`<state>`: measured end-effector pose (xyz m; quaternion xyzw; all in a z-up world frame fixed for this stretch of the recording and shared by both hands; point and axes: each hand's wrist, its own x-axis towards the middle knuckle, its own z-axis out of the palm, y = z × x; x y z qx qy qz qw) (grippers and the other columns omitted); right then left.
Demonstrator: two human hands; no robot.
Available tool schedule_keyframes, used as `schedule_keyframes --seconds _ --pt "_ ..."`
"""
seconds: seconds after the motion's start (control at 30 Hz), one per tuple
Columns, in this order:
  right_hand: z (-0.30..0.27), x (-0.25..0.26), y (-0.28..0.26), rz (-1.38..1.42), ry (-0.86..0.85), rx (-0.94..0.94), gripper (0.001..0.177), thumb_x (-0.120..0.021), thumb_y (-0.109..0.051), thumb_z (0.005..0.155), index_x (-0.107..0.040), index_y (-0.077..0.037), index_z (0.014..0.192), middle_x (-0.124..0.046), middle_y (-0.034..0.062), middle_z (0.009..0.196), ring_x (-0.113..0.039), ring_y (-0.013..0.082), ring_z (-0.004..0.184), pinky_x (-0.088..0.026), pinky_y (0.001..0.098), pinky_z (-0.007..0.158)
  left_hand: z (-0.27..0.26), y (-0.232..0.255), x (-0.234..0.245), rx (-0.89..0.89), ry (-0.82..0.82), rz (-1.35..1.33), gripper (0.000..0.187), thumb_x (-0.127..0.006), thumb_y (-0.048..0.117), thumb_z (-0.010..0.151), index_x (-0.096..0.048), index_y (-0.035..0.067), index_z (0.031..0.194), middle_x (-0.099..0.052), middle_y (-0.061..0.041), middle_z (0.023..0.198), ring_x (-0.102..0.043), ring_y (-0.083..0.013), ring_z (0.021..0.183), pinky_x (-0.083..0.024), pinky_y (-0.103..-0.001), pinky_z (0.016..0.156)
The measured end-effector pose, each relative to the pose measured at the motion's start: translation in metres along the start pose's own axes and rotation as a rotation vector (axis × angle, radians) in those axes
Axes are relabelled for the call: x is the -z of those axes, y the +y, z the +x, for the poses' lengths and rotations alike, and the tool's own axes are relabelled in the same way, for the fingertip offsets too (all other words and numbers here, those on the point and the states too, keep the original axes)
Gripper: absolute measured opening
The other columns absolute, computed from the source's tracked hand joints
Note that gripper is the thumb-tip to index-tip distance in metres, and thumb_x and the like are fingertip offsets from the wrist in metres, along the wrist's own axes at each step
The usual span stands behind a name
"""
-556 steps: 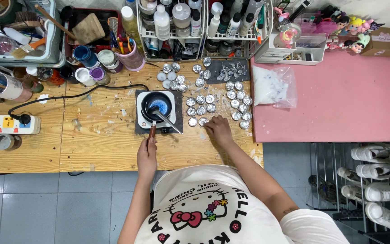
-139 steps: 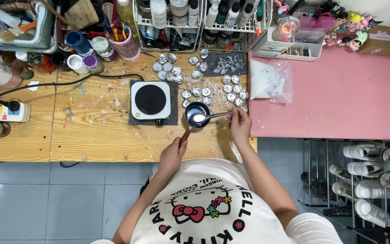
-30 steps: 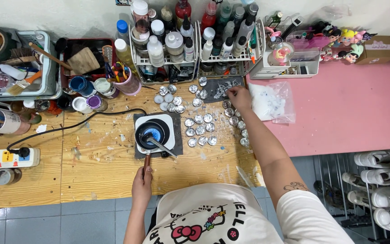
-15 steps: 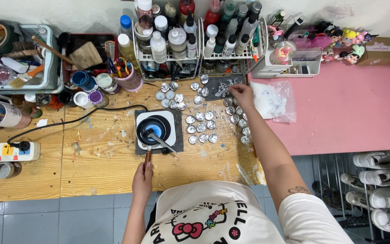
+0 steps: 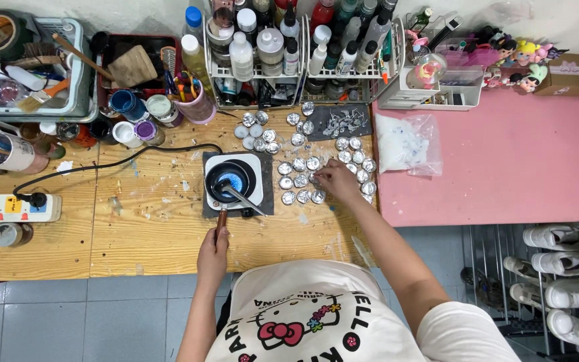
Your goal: The recorder melts wax in a small pot over a heating plate and fills small metal candle tins, occasionally adding decorative flakes.
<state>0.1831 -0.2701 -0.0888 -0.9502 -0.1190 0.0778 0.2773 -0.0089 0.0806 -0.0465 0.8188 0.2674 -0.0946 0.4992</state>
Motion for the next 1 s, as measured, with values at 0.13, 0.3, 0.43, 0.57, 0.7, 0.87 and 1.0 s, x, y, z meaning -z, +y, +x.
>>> schedule_keyframes --seconds 0.13,0.3,0.43,0.57,0.7,0.87,1.0 --pt "-0.004 -0.008 0.003 -0.032 0.052 0.022 0.015 -0.079 -0.03 0.086 -0.083 -0.019 0.095 -0.062 0.0054 0.085 -0.065 0.0247 0.082 -0.053 0.0416 0.068 0.001 -0.001 0.001 -0.021 0.003 0.004 0.04 -0.05 0.041 0.104 -0.069 0.006 0.11 -0.066 -0.01 0.08 -0.063 -0.0207 0.073 -0.05 -0.034 0.071" --pt "-0.003 -0.011 0.002 -0.063 0.085 -0.02 0.014 -0.078 -0.032 0.087 -0.083 -0.021 0.095 -0.062 0.0032 0.084 -0.066 0.0243 0.083 -0.054 0.042 0.067 0.0 0.0 0.001 -0.043 0.017 0.004 0.041 -0.05 0.042 0.103 -0.068 0.005 0.108 -0.068 -0.009 0.08 -0.064 -0.0213 0.074 -0.05 -0.035 0.072" --pt "-0.001 -0.014 0.006 -0.081 0.094 -0.008 0.014 -0.079 -0.032 0.086 -0.083 -0.021 0.093 -0.062 0.0032 0.084 -0.066 0.0247 0.083 -0.054 0.042 0.067 0.0 -0.002 0.0 -0.073 0.019 0.017 0.043 -0.049 0.043 0.105 -0.067 0.003 0.106 -0.065 -0.011 0.079 -0.062 -0.0244 0.073 -0.049 -0.038 0.071" --pt "0.0 -0.016 0.007 -0.106 0.08 -0.028 0.014 -0.079 -0.033 0.087 -0.083 -0.021 0.093 -0.063 0.0027 0.084 -0.067 0.0238 0.084 -0.055 0.0417 0.065 -0.004 0.009 0.003 -0.028 0.003 0.009 0.043 -0.049 0.044 0.104 -0.066 0.004 0.107 -0.063 -0.011 0.075 -0.061 -0.0237 0.07 -0.048 -0.038 0.069" --pt "0.0 -0.018 0.012 -0.133 0.088 -0.005 0.014 -0.079 -0.032 0.086 -0.083 -0.021 0.093 -0.064 0.0018 0.086 -0.067 0.0234 0.084 -0.055 0.0415 0.065 -0.006 0.013 0.004 -0.017 0.002 0.01 0.042 -0.049 0.043 0.104 -0.067 0.005 0.108 -0.063 -0.01 0.075 -0.06 -0.0229 0.069 -0.047 -0.037 0.067" --pt "-0.003 -0.014 0.007 -0.116 0.069 -0.023 0.015 -0.08 -0.033 0.086 -0.083 -0.02 0.094 -0.065 0.002 0.086 -0.067 0.0227 0.083 -0.055 0.0412 0.066 -0.003 0.009 0.003 0.0 -0.004 0.001 0.042 -0.05 0.042 0.104 -0.067 0.004 0.109 -0.063 -0.01 0.074 -0.06 -0.0226 0.068 -0.048 -0.037 0.066" --pt "-0.004 -0.004 0.002 -0.077 0.08 -0.016 0.02 -0.081 -0.033 0.086 -0.08 -0.016 0.096 -0.066 0.0035 0.088 -0.067 0.0219 0.079 -0.054 0.0398 0.066 0.002 -0.004 -0.002 -0.053 0.018 -0.008 0.042 -0.051 0.042 0.104 -0.067 0.004 0.109 -0.064 -0.008 0.075 -0.061 -0.0195 0.069 -0.048 -0.035 0.067"
